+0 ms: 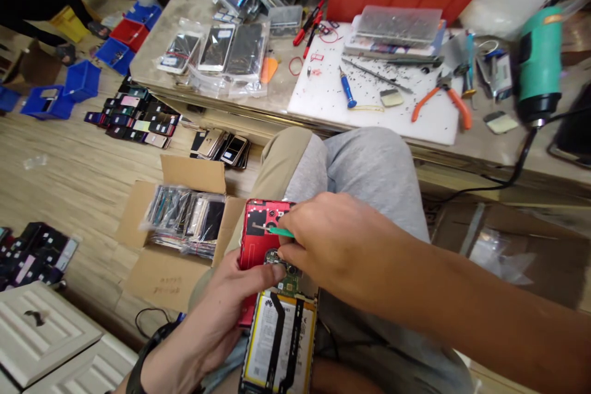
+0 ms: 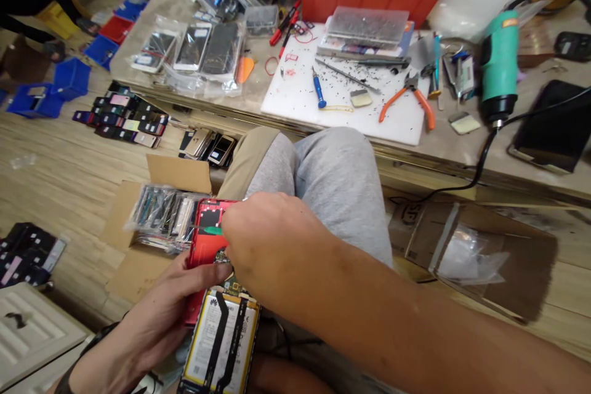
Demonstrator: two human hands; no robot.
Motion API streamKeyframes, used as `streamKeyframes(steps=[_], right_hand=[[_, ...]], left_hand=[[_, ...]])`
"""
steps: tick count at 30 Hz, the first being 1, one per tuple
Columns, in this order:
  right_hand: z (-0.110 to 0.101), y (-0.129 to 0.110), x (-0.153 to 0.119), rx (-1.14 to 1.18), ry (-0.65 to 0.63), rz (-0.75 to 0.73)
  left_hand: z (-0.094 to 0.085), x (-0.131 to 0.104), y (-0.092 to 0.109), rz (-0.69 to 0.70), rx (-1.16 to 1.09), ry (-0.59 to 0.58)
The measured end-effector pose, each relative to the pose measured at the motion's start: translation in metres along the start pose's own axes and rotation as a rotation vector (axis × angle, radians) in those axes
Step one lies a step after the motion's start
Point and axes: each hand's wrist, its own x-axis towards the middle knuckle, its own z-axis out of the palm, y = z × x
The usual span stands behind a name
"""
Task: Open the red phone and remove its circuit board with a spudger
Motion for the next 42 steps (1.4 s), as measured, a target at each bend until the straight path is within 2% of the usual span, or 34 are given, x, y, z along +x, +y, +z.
streamKeyframes(steps=[4,9,15,21,30,34,42], right_hand=[[0.0003,0.0005,-0.0002,0.000,-0.016,0.004],[0.0031,0.0016,-0.0018,-0.013,0.043,-0.020],[0.0019,0.0020,-0.0004,0.017,0.011,-0.005],[0.0025,0.0026,-0.0005,0.042,0.055,-0.001],[0.0059,0.0028,-0.0016,0.012,0.072,-0.006],[0.0074,0.0031,-0.0018,0.020,0.088,-0.019],[0.0038,0.0009,-0.0012,0.015,0.052,-0.004]], left_hand=[[-0.0004,0.0020,-0.0019,0.006,-0.006,0.011],[-0.0012,0.0034,-0.0033,0.003,-0.008,0.013],[0.0005,0.0023,0.0002,0.009,0.001,0.015],[-0.0015,0.0033,-0.0012,-0.018,-0.042,0.074],[-0.0008,0.0023,-0.0007,-0.005,-0.048,0.040],[-0.0015,0.0032,-0.0014,-0.025,-0.081,0.075],[0.0012,0.0017,-0.0008,-0.024,-0.083,0.091]])
